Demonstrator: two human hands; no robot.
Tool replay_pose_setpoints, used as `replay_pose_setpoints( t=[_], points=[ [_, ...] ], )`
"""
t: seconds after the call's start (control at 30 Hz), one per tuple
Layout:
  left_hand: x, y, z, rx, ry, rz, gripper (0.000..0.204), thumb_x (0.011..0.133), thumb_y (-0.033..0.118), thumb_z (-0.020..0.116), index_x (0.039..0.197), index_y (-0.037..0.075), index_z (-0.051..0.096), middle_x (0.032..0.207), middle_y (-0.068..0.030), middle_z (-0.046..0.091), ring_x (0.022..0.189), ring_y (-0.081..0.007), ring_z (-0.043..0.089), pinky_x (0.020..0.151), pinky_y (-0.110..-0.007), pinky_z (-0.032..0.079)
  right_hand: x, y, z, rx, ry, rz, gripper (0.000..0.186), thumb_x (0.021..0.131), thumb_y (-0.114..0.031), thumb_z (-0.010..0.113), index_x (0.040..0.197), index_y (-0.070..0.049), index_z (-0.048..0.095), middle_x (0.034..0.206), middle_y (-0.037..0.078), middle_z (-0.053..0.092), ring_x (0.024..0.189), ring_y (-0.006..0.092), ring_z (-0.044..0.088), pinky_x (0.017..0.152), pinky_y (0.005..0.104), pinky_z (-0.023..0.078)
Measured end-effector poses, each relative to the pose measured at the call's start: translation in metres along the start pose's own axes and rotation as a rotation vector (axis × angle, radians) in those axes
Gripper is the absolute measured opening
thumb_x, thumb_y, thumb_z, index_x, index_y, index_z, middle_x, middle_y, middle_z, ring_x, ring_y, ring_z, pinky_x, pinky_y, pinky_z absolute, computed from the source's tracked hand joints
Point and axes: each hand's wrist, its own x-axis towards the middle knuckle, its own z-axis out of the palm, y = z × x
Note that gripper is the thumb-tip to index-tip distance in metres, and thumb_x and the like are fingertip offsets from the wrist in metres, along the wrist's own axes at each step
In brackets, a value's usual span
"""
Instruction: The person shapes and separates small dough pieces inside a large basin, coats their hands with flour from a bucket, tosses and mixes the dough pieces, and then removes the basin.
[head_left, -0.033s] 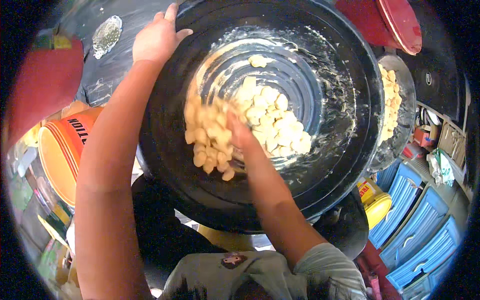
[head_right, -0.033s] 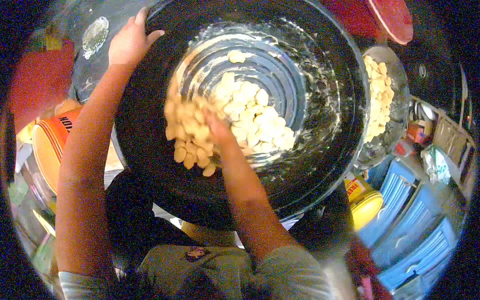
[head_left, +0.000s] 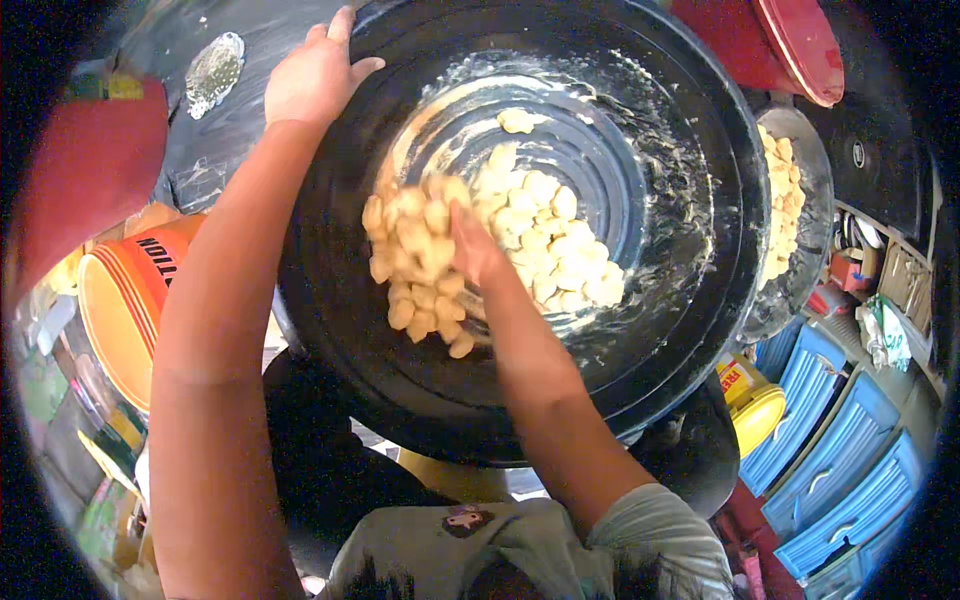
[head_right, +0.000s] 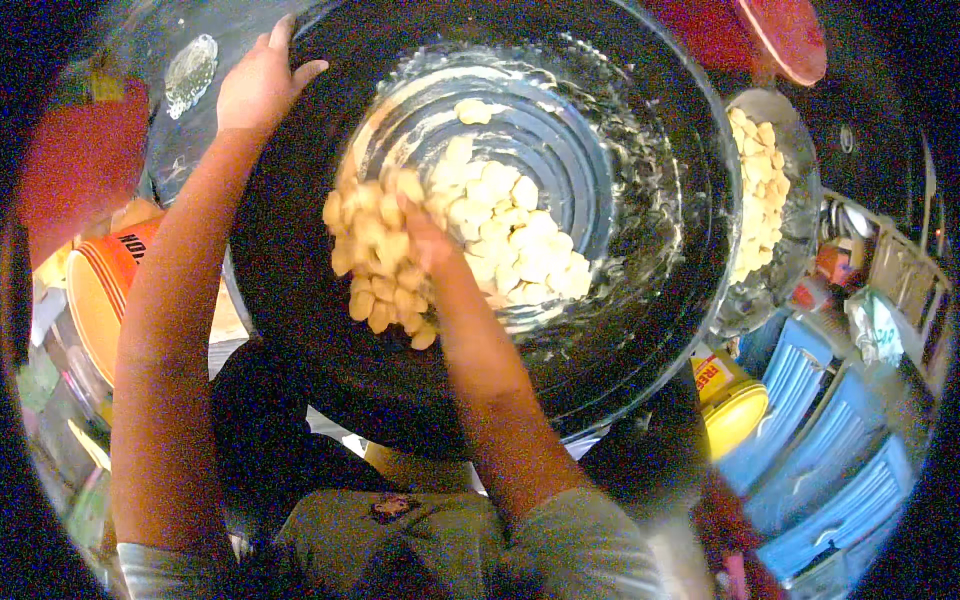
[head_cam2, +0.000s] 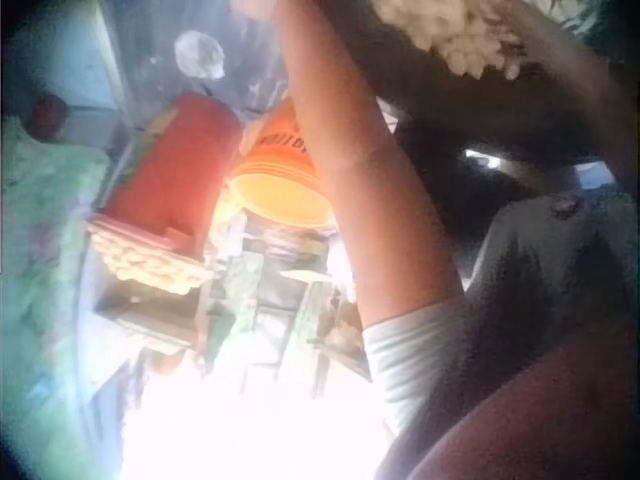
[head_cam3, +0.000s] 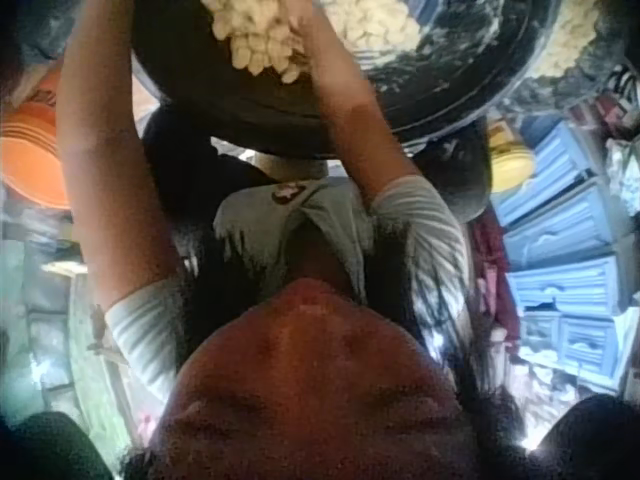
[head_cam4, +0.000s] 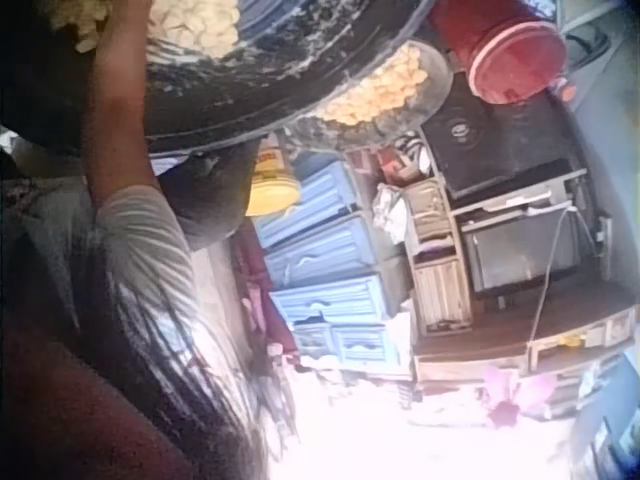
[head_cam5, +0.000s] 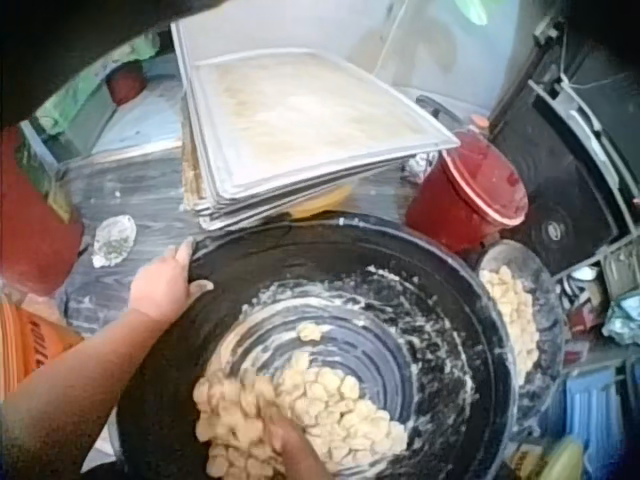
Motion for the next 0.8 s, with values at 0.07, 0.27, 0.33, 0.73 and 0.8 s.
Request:
replay_pose_setpoints(
  t=[0.07,0.27,0.33,0.73,0.8],
  points=[
    [0.001,-0.002,-0.008,0.003,0.004,-0.008,0.066,0.077,0.049,0.058,0.128,0.012,0.037,0.104,-0.0177,0.057,0.091,-0.0361,0.059,0.073,-0.044,0.05,-0.007,-0.065,0.042,-0.083,-0.046,-0.195,0.065,0.085,-0.04,0.055,0.136,-0.01,0.029,0.133,0.008,0.04,0.118,0.0232,0.041,0.089,0.0357,0.043],
    [0.006,0.008,-0.006,0.008,-0.022,-0.011,0.066,0.077,0.05,0.058,0.127,0.012,0.038,0.103,-0.0183,0.057,0.09,-0.0359,0.059,0.073,-0.044,0.05,-0.035,-0.146,-0.094,-1.064,0.702,-0.506,0.058,0.074,-0.038,0.067,0.121,-0.008,0.051,0.116,0.014,0.055,0.098,0.0282,0.057,0.086,0.0374,0.044],
    [0.003,-0.003,-0.004,0.012,-0.001,0.002,0.065,0.077,0.049,0.058,0.126,0.012,0.038,0.102,-0.0184,0.057,0.09,-0.036,0.059,0.072,-0.044,0.05,-0.058,-0.135,-0.116,-1.354,1.109,-0.283,0.069,0.07,-0.049,0.066,0.122,-0.008,0.049,0.123,0.015,0.051,0.113,0.0338,0.047,0.098,0.0464,0.033],
    [-0.002,0.011,-0.031,-0.102,-0.083,-0.064,0.062,0.074,0.034,0.066,0.122,0.004,0.041,0.098,-0.02,0.057,0.089,-0.0363,0.058,0.075,-0.042,0.047,-0.138,-0.005,-0.082,-1.712,0.467,-0.616,0.029,0.074,-0.024,0.069,0.095,-0.008,0.057,0.086,0.008,0.059,0.089,0.0236,0.055,0.087,0.0385,0.038],
    [-0.003,0.013,-0.034,-0.137,-0.083,-0.065,0.062,0.074,0.033,0.066,0.123,0.004,0.041,0.1,-0.0198,0.057,0.091,-0.0358,0.057,0.075,-0.042,0.047,-0.137,-0.014,-0.1,-1.124,0.811,-0.391,0.028,0.076,-0.02,0.065,0.098,-0.005,0.055,0.086,0.016,0.06,0.092,0.0337,0.055,0.087,0.0402,0.04]
  ],
)
